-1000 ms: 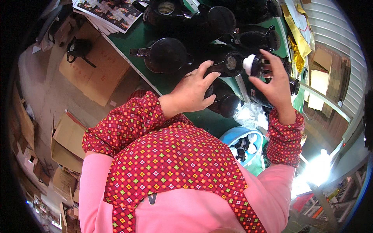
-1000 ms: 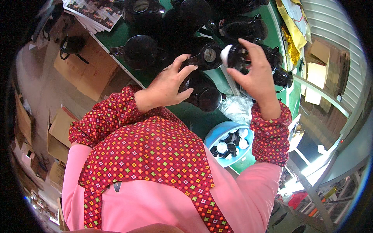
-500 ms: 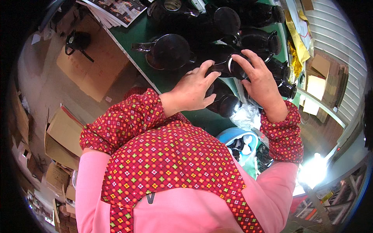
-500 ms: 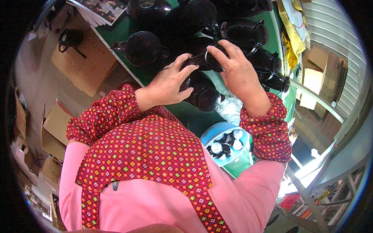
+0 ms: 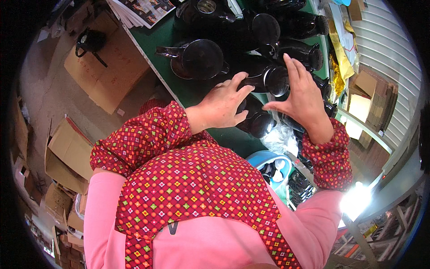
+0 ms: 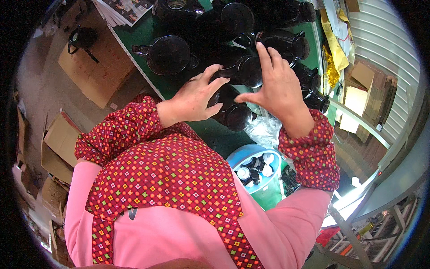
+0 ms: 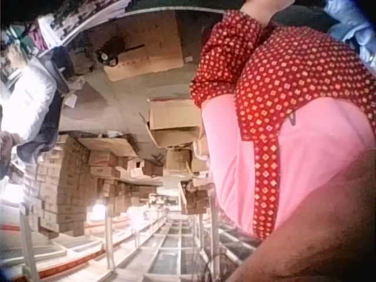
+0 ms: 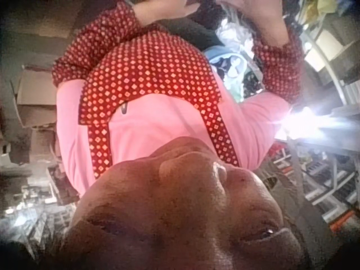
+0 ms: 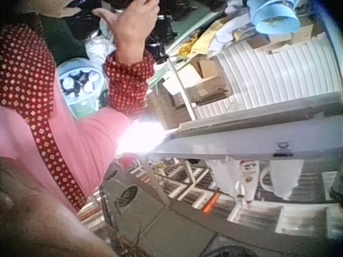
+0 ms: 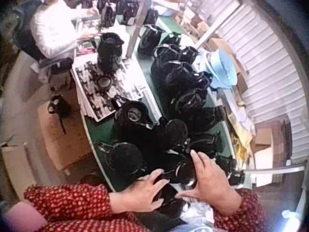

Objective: The person assembles black kettles by inserting small circular components into the base of each kettle and placing them on a green workbench. The person handles the kettles one at a time, picks up components from a blue bowl, and arranges the finished units on the table.

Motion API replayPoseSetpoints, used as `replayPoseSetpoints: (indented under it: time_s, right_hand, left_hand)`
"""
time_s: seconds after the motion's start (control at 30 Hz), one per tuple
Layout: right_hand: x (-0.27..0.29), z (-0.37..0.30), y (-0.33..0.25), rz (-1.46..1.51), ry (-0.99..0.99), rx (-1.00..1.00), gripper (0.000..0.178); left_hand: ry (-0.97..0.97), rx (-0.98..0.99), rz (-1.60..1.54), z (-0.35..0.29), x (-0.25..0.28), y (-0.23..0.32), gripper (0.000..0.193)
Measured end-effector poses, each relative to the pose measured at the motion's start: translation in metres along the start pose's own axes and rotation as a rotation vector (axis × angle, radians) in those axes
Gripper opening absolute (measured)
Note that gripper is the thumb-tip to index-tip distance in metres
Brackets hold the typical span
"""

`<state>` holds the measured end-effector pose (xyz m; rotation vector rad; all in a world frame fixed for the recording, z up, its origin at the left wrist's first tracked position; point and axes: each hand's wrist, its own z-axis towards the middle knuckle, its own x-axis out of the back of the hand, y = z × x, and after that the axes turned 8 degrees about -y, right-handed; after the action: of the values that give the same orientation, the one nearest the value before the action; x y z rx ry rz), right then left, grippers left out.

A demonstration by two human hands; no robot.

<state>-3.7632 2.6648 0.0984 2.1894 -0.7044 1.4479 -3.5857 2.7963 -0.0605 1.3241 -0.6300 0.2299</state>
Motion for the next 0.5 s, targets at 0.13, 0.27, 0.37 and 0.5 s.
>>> replayPoseSetpoints:
  time_s: [0.13,0.27,0.37,0.5]
  right_hand:
    - [-0.005,-0.005,0.001,-0.127,-0.086,0.124,0.099]
    - [0.023,0.027,-0.016,0.004,-0.408,-0.439,0.092]
    - [0.007,0.003,-0.004,-0.015,0.0,-0.041,0.088]
    - [-0.002,0.02,-0.006,0.062,-0.406,-0.425,0.085]
  left_hand:
    - [-0.008,0.013,-0.009,-0.001,-0.001,0.001,0.07]
    - [-0.001,0.024,-0.005,0.0,-0.001,0.0,0.069]
    - [-0.009,0.012,-0.004,-0.001,0.0,0.001,0.069]
    - [0.001,0.005,-0.018,-0.001,-0.004,-0.001,0.069]
